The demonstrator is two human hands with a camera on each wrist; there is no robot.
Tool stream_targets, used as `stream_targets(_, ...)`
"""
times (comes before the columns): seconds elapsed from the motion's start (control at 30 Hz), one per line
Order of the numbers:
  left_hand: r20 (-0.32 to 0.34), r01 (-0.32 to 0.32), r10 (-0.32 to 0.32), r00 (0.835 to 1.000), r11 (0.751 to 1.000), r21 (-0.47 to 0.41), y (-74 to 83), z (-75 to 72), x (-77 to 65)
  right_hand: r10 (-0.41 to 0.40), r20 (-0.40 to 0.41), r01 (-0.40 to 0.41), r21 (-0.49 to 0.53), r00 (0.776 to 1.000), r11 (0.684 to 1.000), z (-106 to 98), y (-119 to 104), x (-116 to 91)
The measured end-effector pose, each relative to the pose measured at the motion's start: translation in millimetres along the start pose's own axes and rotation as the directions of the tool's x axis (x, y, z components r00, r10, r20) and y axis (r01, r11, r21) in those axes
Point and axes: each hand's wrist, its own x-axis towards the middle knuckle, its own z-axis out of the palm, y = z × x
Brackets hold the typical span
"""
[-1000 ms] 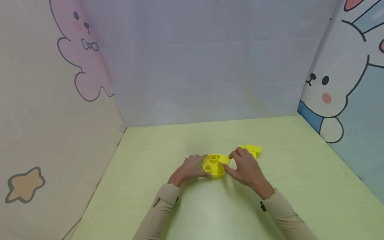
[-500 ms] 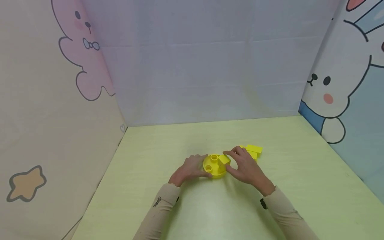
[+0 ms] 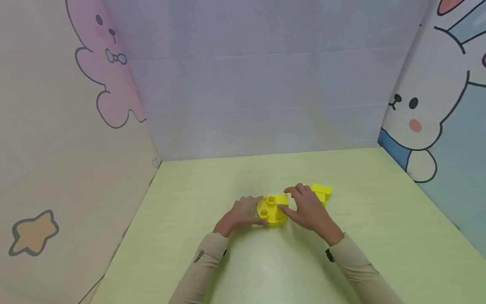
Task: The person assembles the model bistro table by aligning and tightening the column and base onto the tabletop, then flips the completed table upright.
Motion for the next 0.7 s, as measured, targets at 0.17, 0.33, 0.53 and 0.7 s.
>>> stream_targets(0.17, -0.009, -0.012, 0.012, 1.0, 1.0, 0.008, 0.0, 0.4, -0.2, 0.055, -0.037, -0.056, -0.038, 0.998, 0.998, 3.7, -0.4, 0.1)
stream_targets(0.33, -0.004, -0.01, 0.01, 1.0, 1.0, 0.011, -0.7, 1.5, -0.2, 0.088, -0.044, -0.091, -0.052, 0.995, 0.995, 7.1, -0.9, -1.8)
stream_targets(0.53, -0.001, 0.002, -0.002, 1.0, 1.0, -0.002, -0.5, 0.8, -1.1, 0.107, -0.046, -0.11, -0.076, 0.993, 0.991, 7.7, -3.2, -2.2)
stream_targets(0.7, 0.003, -0.001, 0.001, 1.0, 1.0, -0.002, -1.3, 0.9, -1.0, 0.132, -0.042, -0.135, -0.072, 0.99, 0.988, 6.9, -4.7, -1.5)
